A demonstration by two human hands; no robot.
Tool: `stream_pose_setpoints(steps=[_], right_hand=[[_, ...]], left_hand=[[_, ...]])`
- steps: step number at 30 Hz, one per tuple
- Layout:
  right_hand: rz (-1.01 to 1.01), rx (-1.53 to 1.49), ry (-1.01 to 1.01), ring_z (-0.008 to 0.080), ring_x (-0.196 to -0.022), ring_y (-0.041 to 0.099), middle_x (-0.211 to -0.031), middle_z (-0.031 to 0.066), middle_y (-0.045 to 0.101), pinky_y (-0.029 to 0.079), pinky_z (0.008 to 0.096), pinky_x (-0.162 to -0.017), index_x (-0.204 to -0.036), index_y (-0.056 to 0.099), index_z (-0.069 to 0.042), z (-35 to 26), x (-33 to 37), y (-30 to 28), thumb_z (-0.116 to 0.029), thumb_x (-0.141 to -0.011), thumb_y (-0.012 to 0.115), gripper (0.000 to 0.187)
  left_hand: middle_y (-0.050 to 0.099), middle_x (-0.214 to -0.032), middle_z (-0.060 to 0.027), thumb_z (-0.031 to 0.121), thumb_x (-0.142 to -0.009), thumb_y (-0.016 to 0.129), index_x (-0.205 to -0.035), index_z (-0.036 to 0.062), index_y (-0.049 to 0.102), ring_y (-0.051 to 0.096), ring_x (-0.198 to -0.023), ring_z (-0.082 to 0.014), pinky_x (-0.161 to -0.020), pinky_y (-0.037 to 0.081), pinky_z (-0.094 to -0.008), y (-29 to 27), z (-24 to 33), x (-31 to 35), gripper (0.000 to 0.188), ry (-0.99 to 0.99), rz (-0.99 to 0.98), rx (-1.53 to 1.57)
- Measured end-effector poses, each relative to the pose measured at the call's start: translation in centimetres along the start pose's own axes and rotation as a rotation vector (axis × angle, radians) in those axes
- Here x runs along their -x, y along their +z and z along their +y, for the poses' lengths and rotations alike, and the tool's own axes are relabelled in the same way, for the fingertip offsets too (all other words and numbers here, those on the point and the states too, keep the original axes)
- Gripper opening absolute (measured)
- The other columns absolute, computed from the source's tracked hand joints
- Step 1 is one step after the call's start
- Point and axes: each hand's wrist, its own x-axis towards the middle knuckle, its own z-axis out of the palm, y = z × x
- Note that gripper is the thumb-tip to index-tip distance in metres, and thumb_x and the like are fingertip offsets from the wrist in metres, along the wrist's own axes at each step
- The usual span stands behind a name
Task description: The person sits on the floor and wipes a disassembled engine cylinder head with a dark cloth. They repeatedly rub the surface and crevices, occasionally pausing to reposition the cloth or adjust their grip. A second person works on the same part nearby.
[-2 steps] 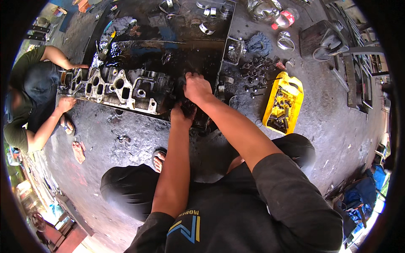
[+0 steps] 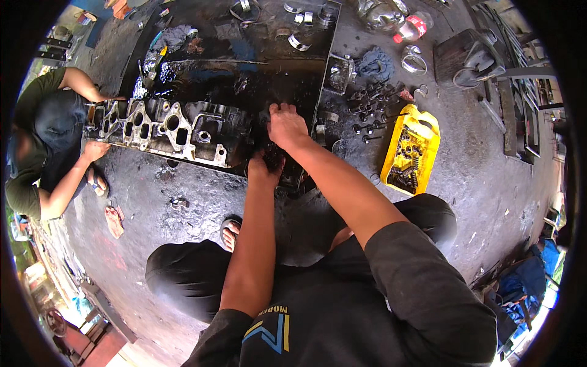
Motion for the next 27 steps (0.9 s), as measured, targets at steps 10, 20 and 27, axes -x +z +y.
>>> stream_pose_setpoints(steps=[10, 20, 27], right_hand=[[-0.386, -0.309, 0.21, 0.0399, -0.105, 0.061, -0.12, 0.0248, 0.058, 0.051, 0.0425, -0.089, -0.132, 0.046, -0.008, 1.2, 0.9, -0.3, -0.02, -0.07, 0.068, 0.067], [-0.326, -0.238, -0.165, 0.0357, -0.102, 0.062, -0.108, 0.0194, 0.065, 0.052, 0.0439, -0.085, -0.123, 0.057, -0.01, 0.5, 2.0, -2.1, -0.012, -0.072, 0.06, 0.051], [-0.318, -0.192, -0.215, 0.0356, -0.096, 0.065, -0.098, 0.0211, 0.067, 0.053, 0.0447, -0.08, -0.108, 0.061, -0.003, 1.0, 2.2, -1.2, -0.012, -0.076, 0.058, 0.033]], left_hand=[[0.061, -0.109, -0.0071, 0.025, -0.096, 0.038, -0.112, 0.0122, 0.058, 0.059, -0.095, -0.0268, -0.085, 0.047, -0.0454, 0.9, 0.0, 0.8, 0.029, 0.116, 0.016, -0.017], [0.056, -0.128, -0.0068, 0.028, -0.097, 0.028, -0.125, 0.0134, 0.054, 0.054, -0.118, -0.0228, -0.097, 0.046, -0.0431, 2.7, 0.7, 2.0, 0.041, 0.122, -0.242, -0.019], [0.057, -0.124, -0.0072, 0.028, -0.099, 0.029, -0.126, 0.0113, 0.051, 0.054, -0.115, -0.025, -0.093, 0.047, -0.0435, 3.6, 0.9, 2.7, 0.039, -0.041, -0.222, -0.085]])
